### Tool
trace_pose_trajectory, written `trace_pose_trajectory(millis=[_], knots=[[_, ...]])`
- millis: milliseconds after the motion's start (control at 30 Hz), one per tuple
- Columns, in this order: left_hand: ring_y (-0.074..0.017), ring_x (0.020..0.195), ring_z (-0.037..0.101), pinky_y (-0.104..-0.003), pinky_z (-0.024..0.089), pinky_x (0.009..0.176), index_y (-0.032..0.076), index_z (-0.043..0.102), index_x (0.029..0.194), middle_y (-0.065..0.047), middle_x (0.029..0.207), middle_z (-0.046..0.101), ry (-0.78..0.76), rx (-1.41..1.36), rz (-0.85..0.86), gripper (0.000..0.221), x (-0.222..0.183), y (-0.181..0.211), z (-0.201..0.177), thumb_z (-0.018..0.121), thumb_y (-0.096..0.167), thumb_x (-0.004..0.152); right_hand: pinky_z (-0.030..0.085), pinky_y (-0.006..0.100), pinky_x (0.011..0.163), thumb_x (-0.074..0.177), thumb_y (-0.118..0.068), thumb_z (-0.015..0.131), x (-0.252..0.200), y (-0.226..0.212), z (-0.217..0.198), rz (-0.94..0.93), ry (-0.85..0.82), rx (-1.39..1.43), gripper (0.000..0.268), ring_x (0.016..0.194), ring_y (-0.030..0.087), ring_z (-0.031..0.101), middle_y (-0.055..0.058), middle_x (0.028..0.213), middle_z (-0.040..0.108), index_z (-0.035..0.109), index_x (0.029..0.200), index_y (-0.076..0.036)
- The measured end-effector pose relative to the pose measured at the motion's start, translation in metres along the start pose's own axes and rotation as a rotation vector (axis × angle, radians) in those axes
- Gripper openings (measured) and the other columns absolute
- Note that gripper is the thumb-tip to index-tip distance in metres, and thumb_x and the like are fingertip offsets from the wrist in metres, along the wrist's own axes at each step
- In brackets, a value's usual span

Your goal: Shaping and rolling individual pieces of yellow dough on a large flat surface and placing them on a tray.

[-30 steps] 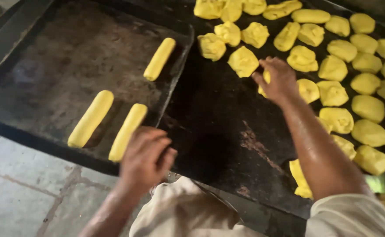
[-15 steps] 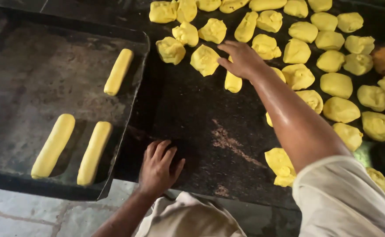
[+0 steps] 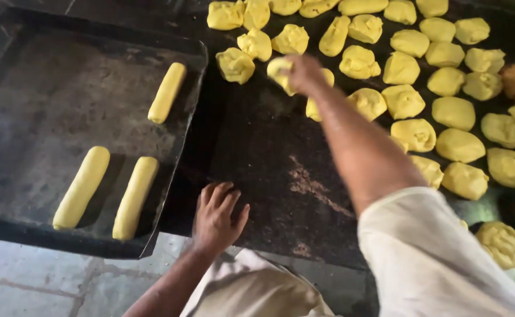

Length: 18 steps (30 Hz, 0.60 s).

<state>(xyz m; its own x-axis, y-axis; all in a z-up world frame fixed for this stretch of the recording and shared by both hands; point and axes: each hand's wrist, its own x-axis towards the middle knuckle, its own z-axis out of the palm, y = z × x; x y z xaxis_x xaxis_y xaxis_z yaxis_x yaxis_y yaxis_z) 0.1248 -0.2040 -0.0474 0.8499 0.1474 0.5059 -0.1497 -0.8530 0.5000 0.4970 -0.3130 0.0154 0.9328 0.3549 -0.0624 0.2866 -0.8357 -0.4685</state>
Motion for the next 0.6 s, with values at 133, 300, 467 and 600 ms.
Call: trace_pose_trajectory(millis=[133, 300, 467, 600], knots=[[-0.0421, 0.119, 0.055, -0.052, 0.048, 0.099, 0.000, 0.071, 0.109, -0.019, 0.124, 0.063, 0.010, -0.032, -0.004, 0.035, 0.004, -0.002, -0.005, 0.078, 0.022, 0.083, 0.055, 0.045, 0.087, 0.102, -0.041, 0.065, -0.094, -0.029, -0.095, -0.209, -0.124, -0.092, 0.049, 0.091, 0.028, 0.072, 0.016, 0.105, 0.072, 0.058, 0.144, -0.017], [-0.0423, 0.119, 0.054, -0.052, 0.048, 0.100, 0.001, 0.069, 0.111, -0.018, 0.124, 0.062, 0.031, -0.136, 0.023, 0.035, 0.007, -0.004, 0.001, 0.078, 0.022, 0.085, 0.052, 0.052, 0.102, 0.101, -0.041, 0.063, -0.243, -0.022, -0.040, -0.611, 0.297, -0.121, 0.053, 0.100, 0.032, 0.070, 0.016, 0.127, 0.070, 0.060, 0.142, -0.007], [-0.0399, 0.119, 0.054, -0.052, 0.045, 0.102, 0.004, 0.069, 0.119, -0.017, 0.125, 0.062, 0.134, -0.140, 0.059, 0.029, 0.058, -0.005, 0.003, 0.070, 0.022, 0.096, 0.018, 0.068, 0.119, 0.096, -0.059, 0.041, -0.265, 0.007, 0.067, -0.421, -0.008, -0.570, 0.073, 0.142, 0.053, 0.031, 0.024, 0.163, 0.028, 0.036, 0.161, -0.026], [-0.0399, 0.120, 0.053, -0.051, 0.045, 0.102, 0.004, 0.067, 0.123, -0.018, 0.127, 0.061, 0.117, -0.184, 0.092, 0.031, 0.102, 0.007, 0.001, 0.065, 0.026, 0.102, 0.012, 0.076, 0.113, 0.095, -0.063, 0.041, -0.220, -0.021, 0.011, -0.425, -0.225, -0.573, 0.082, 0.145, 0.059, 0.020, 0.027, 0.165, 0.015, 0.024, 0.164, -0.022]])
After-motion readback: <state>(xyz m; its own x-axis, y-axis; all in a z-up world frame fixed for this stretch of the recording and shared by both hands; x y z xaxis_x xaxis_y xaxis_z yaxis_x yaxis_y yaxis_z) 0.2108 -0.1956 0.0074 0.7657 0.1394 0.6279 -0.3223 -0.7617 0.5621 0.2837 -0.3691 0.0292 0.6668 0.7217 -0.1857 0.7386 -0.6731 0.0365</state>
